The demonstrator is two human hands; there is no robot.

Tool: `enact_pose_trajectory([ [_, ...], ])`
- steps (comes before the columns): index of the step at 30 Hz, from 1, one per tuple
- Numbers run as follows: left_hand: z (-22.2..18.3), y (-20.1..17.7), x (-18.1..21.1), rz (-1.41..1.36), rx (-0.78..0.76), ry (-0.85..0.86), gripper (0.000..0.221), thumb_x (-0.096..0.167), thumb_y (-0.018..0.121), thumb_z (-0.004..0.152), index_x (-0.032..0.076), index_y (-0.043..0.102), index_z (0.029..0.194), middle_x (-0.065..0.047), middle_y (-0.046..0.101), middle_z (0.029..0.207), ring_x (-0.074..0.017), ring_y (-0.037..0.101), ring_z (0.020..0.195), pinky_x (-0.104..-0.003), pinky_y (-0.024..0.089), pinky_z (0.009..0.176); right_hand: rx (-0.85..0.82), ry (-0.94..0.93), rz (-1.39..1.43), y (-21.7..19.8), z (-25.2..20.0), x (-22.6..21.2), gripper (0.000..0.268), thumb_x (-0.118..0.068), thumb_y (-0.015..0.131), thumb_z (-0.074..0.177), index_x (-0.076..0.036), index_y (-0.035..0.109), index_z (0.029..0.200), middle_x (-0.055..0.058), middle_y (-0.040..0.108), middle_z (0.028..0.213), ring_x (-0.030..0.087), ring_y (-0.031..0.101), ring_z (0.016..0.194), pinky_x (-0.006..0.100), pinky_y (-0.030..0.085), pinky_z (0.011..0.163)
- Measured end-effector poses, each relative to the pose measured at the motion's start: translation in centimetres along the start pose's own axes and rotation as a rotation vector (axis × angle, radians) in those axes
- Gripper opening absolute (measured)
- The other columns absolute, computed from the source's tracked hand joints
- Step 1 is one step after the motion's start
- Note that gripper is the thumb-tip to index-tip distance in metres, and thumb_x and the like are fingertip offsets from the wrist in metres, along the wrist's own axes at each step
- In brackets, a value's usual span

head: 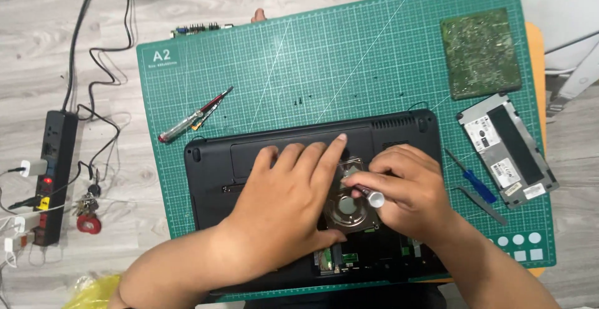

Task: Removing and reinstalling a hard drive in a laptop using a screwdriver

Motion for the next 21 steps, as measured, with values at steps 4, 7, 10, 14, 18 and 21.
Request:
enact_pose_trajectory([
  [4, -0.1, 2.0, 0.2, 0.158, -0.086, 0.012, 0.126, 0.063, 0.085, 0.054, -0.008, 0.038, 0.148, -0.014, 0.059, 0.106, -0.0263, 0.056, 0.087, -0.044, 0.040, 0.081, 0.003, -0.031, -0.067, -0.1, -0.2, -0.1, 0.023, -0.004, 0.085, 0.066, -0.014, 0.078, 0.086, -0.002, 0.058, 0.073, 0.014, 0.057, 0.068, 0.029, 0.048, 0.065],
  [7, -0.2, 2.4, 0.3, 0.193, -0.085, 0.020, 0.126, 0.063, 0.084, 0.053, -0.007, 0.039, 0.147, -0.014, 0.058, 0.106, -0.0256, 0.056, 0.088, -0.043, 0.040, 0.081, 0.022, -0.045, -0.112, -0.2, -0.2, -0.5, 0.023, -0.002, 0.085, 0.067, -0.014, 0.077, 0.085, -0.002, 0.055, 0.072, 0.014, 0.058, 0.069, 0.030, 0.048, 0.066],
  [10, -0.4, 3.0, -0.2, 0.154, -0.130, 0.045, 0.136, 0.069, 0.088, 0.052, -0.008, 0.032, 0.150, -0.014, 0.057, 0.109, -0.0275, 0.056, 0.093, -0.049, 0.039, 0.086, 0.001, -0.042, -0.076, -0.2, -0.1, -0.5, 0.023, -0.002, 0.085, 0.066, -0.012, 0.077, 0.086, -0.001, 0.057, 0.072, 0.015, 0.058, 0.068, 0.030, 0.048, 0.066],
  [14, -2.0, -2.1, -1.8, 0.052, -0.114, 0.034, 0.124, 0.054, 0.089, 0.056, -0.007, 0.033, 0.148, -0.018, 0.054, 0.121, -0.0308, 0.054, 0.103, -0.052, 0.036, 0.092, -0.025, 0.006, 0.096, -0.1, -1.1, 0.5, 0.019, -0.012, 0.080, 0.074, -0.007, 0.075, 0.091, 0.003, 0.064, 0.078, 0.016, 0.061, 0.068, 0.028, 0.050, 0.064],
  [18, -5.1, -6.2, -4.3, 0.027, -0.022, -0.132, 0.089, 0.047, 0.077, 0.073, 0.003, 0.044, 0.143, -0.015, 0.055, 0.129, -0.0304, 0.054, 0.111, -0.043, 0.037, 0.093, 0.014, 0.201, 0.174, -0.4, -3.0, 3.0, 0.024, 0.002, 0.080, 0.068, -0.003, 0.073, 0.090, 0.010, 0.070, 0.088, 0.012, 0.059, 0.061, 0.021, 0.047, 0.054],
  [21, -8.0, -5.8, -5.9, -0.012, 0.000, -0.244, 0.071, 0.041, 0.074, 0.077, 0.007, 0.052, 0.136, -0.010, 0.057, 0.126, -0.0271, 0.055, 0.107, -0.039, 0.040, 0.088, 0.004, 0.253, 0.194, -0.3, -3.8, 3.9, 0.027, 0.005, 0.080, 0.063, -0.003, 0.071, 0.087, 0.014, 0.073, 0.095, 0.013, 0.068, 0.066, 0.021, 0.055, 0.059],
])
Point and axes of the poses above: each hand's wrist, its own z-axis towards the middle knuckle, its own y-axis out of the palm, x = y × z, the point moved 9 cm from there along z, towards the middle knuckle
